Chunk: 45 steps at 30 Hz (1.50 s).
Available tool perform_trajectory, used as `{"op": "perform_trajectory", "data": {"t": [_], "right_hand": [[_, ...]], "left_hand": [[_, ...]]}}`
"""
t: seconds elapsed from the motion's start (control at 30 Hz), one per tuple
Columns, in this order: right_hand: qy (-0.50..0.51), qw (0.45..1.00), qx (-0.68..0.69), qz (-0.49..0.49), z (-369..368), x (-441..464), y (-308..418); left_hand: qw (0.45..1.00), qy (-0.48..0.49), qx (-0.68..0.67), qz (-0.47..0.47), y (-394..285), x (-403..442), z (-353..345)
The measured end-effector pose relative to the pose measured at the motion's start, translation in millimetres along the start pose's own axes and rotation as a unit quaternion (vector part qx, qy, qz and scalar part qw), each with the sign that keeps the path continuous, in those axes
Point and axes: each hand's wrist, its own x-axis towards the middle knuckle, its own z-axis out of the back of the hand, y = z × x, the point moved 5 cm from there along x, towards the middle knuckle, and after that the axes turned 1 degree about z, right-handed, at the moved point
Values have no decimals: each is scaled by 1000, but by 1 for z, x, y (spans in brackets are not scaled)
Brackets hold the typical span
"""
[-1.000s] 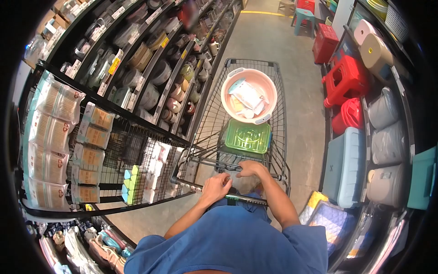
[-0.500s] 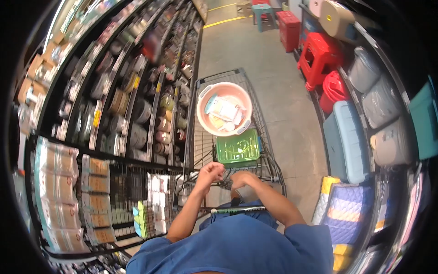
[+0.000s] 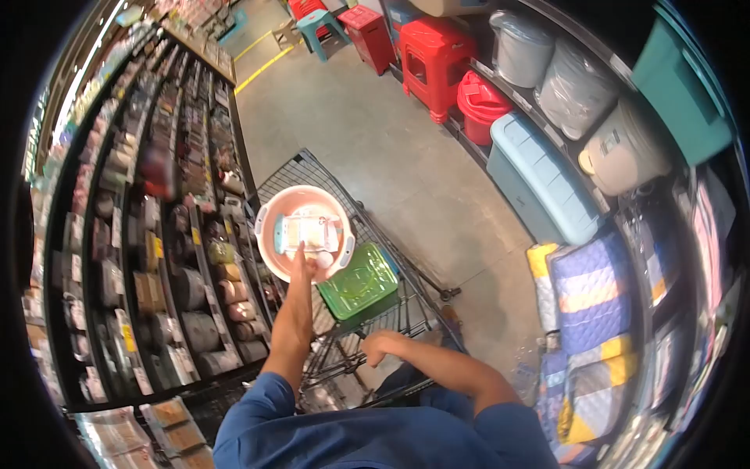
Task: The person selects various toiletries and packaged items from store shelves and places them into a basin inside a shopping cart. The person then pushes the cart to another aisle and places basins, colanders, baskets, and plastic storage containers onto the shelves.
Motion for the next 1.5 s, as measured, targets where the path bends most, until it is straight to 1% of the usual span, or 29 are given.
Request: {"op": "perform_trajectory", "data": {"t": [0.03, 0.07, 0.13, 0.17, 0.23, 0.3, 0.33, 0.37, 0.4, 0.43, 0.47, 0.5, 0.53, 0.57, 0.6, 0.63, 0.7, 0.77, 0.9, 0.97, 1.03, 1.1, 1.13, 1.17, 1.23, 1.3, 1.37, 1.43, 1.5], "right_hand": [[4, 1000, -3, 9, -3, 3, -2], [22, 1000, -10, 4, -12, 5, -5], [-53, 999, 9, 6, -12, 10, -7], [-43, 999, 6, 6, -12, 11, -8], [-62, 998, 17, 11, -7, 2, -4], [-40, 999, 16, 15, -20, 5, -8], [-46, 999, 20, 11, -14, 2, -8], [-56, 998, 21, 11, -6, 1, -5], [-43, 999, 6, 14, -3, -1, -4], [-36, 999, -10, 27, -3, 0, -4], [-25, 999, 3, 19, -6, 3, -6], [-12, 1000, 7, 15, -7, 3, -8], [3, 999, -27, 38, -4, 1, -5], [16, 999, -9, 38, -3, -1, -2], [30, 999, 5, 37, 0, 0, -1], [51, 996, -33, 64, -1, 3, 2], [11, 999, -21, 24, 2, 4, -5], [19, 999, -25, 21, 1, 4, -10], [41, 999, -33, 8, 12, -2, 3], [45, 998, -41, 7, 13, -2, 7], [49, 998, -50, 1, 4, 2, -3], [-22, 999, -32, 22, 4, 13, -18], [-7, 1000, -13, -17, 11, -1, 2], [2, 999, -31, -13, 10, 1, 0], [-25, 997, 73, -20, 4, 10, -18], [-32, 998, 54, -10, 3, 17, -31], [-45, 998, 45, 0, 6, 16, -22], [13, 993, 101, -51, 9, -7, 8], [25, 994, 94, -46, 9, -3, 8]], "left_hand": [[999, 29, -29, -27, 1, 11, -4], [998, 23, -47, -20, 8, 21, -7], [993, -17, -63, -94, 0, 45, -9], [993, -23, -71, -91, -4, 57, -8], [991, 41, -96, -85, 0, 90, -3], [993, 33, -110, 13, -20, 19, -35], [994, 13, -76, 77, -25, 10, -36], [990, 32, -99, 94, -29, -10, -45], [978, 131, -139, 88, -31, -18, -50], [971, 175, -161, -23, -35, -39, -57], [967, 178, -176, -45, -37, -73, -61], [956, 194, -214, 63, -37, -125, -68], [951, 232, -202, 24, -26, -127, -54], [957, 217, -182, -63, -16, -129, -34], [957, 206, -182, -95, -23, -169, -27], [951, 214, -143, -174, -37, -206, -14], [933, 188, -71, -299, -68, -273, 30], [912, 78, 62, -398, -107, -338, 85], [854, -73, 20, -515, -152, -457, 162], [823, -102, -8, -559, -159, -503, 190], [793, -142, -18, -593, -158, -546, 212], [765, -190, -4, -615, -153, -586, 237], [743, -220, -4, -632, -151, -611, 244], [717, -240, -25, -654, -149, -634, 254], [664, -306, -28, -682, -149, -680, 271], [615, -327, -10, -717, -154, -722, 278], [604, -366, 4, -708, -165, -747, 291], [588, -376, 40, -715, -184, -764, 300], [590, -368, 36, -717, -209, -774, 309]]}}
